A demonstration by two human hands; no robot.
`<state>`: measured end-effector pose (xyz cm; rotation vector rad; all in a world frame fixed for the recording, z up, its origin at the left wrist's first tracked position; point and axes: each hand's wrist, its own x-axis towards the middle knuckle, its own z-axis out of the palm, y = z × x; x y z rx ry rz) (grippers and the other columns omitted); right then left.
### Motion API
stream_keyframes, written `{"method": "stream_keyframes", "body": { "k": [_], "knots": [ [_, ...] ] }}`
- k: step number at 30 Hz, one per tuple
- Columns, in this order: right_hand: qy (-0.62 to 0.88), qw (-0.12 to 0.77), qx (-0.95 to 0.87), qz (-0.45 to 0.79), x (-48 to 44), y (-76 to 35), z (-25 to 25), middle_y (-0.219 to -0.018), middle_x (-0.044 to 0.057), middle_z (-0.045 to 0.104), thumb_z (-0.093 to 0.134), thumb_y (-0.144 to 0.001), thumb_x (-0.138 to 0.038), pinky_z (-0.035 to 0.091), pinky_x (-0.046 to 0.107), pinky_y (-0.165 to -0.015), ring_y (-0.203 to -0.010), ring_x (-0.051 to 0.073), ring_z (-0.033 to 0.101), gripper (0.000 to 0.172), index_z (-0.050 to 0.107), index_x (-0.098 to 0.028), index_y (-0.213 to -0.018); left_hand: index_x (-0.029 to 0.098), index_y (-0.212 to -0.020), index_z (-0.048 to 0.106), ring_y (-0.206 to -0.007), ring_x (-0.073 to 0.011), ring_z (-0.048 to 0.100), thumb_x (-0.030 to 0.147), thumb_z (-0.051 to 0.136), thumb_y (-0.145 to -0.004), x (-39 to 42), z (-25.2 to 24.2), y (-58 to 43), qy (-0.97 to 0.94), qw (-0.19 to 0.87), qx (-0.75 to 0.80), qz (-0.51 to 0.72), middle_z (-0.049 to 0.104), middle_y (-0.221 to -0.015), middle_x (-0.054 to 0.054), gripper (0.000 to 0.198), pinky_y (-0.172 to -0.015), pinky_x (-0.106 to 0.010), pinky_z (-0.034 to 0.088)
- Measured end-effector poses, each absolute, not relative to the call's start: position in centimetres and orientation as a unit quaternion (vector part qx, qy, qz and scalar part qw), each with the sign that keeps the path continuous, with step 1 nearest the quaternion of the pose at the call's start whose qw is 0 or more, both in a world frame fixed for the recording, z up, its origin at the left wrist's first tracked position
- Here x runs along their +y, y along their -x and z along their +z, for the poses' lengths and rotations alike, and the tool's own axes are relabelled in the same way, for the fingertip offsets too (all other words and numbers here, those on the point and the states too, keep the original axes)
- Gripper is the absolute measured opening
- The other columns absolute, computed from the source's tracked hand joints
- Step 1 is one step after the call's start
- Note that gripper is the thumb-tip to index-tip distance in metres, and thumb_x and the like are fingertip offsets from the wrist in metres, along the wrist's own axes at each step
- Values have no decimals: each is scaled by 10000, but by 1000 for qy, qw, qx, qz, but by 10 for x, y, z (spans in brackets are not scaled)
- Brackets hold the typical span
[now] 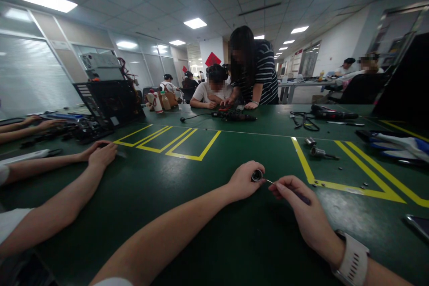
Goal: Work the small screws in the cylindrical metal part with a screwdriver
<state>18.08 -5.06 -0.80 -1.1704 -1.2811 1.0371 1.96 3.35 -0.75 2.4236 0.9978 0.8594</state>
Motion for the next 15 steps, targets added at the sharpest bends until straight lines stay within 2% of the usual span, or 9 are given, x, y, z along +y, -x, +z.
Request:
{"method": "stream_keyframes", "body": {
  "k": [10, 15],
  "knots": [
    [487, 549, -540, 412, -53, -177, -3, -818, 33, 629, 568, -778, -440, 436, 353, -715, -802, 218, 569, 234, 613, -214, -818, 160, -945, 512, -838, -164, 521, 320, 583, -765, 34, -10, -21, -842, 192, 353, 360, 555, -916, -44, 252, -773, -301, 436],
    [495, 550, -551, 386, -56, -179, -2, -875, 38, 635, 544, -802, -440, 436, 344, -715, -800, 211, 567, 233, 610, -225, -860, 169, -899, 526, -843, -155, 508, 257, 476, -835, 33, -4, -20, -852, 201, 363, 318, 543, -891, -33, 120, -771, -294, 430]
  ]
}}
